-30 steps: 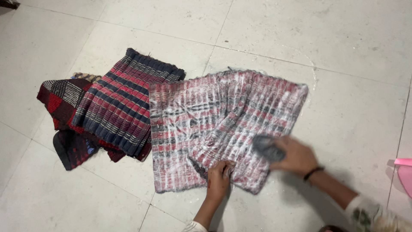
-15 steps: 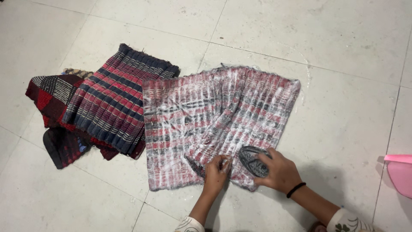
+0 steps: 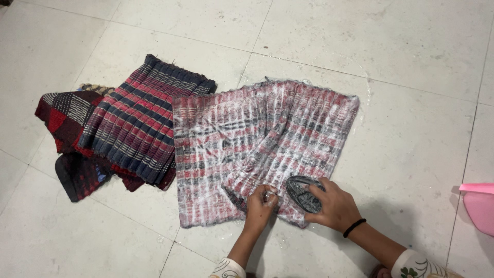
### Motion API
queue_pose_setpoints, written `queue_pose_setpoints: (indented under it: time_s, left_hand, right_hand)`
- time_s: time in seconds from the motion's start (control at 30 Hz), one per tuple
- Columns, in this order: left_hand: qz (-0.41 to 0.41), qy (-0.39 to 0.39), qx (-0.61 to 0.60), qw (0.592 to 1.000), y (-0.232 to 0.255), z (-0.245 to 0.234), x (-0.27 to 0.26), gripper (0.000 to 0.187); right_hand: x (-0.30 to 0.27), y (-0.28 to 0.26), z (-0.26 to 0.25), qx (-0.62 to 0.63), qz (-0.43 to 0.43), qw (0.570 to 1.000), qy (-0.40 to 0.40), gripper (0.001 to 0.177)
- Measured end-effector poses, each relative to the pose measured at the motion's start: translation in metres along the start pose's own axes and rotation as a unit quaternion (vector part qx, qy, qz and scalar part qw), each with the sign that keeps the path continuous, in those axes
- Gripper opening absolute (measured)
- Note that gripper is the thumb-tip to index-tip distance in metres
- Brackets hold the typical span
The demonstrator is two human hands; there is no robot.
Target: The person scrubs a rug on the floor with a brush and soapy water.
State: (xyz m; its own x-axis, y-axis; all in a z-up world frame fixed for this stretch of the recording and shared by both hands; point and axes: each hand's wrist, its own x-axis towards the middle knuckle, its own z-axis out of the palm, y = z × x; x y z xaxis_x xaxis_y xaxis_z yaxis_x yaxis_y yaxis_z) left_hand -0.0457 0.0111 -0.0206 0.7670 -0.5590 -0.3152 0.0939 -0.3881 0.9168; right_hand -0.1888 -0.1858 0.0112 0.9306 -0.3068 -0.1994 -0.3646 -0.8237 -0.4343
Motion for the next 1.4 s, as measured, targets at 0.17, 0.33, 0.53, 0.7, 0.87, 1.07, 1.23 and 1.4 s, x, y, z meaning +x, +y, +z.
queue_pose_setpoints:
  time_s: [0.17,0.33,0.53,0.7,0.87,1.07,1.23,1.4]
  left_hand:
    - [0.005,0.006,-0.011,1.000,-0.005,0.001,0.000,0.014]
    - [-0.043,-0.004,-0.054,0.998,-0.005,0.001,0.004,0.013]
    - [0.016,-0.034,-0.109,0.993,-0.027,0.002,0.006,0.017]
    - [0.057,0.000,0.095,0.994,-0.002,-0.005,-0.001,0.027]
    - [0.130,-0.064,0.215,0.966,0.030,-0.008,-0.020,0.037]
    - [0.117,-0.118,0.270,0.948,0.039,-0.009,-0.021,0.049]
    - [0.121,-0.109,0.299,0.940,0.026,-0.007,-0.020,0.065]
    - [0.128,-0.098,0.290,0.943,0.028,-0.006,-0.020,0.061]
  right_hand:
    - [0.000,-0.007,-0.006,0.000,0.011,1.000,-0.015,0.085]
    - [0.000,-0.008,-0.008,-0.001,0.025,0.999,-0.028,0.087]
    - [0.005,-0.008,-0.002,0.013,0.102,0.992,-0.080,0.093]
    - [-0.016,-0.016,-0.004,0.011,-0.149,0.983,-0.108,0.079]
    - [0.063,0.054,-0.080,0.024,0.171,0.984,-0.034,0.071]
    - [0.057,0.017,-0.073,0.099,0.255,0.962,-0.021,0.073]
    - [-0.005,-0.018,-0.048,0.012,-0.027,0.982,-0.186,0.070]
    - [0.076,0.057,-0.124,-0.024,0.229,0.972,-0.039,0.075]
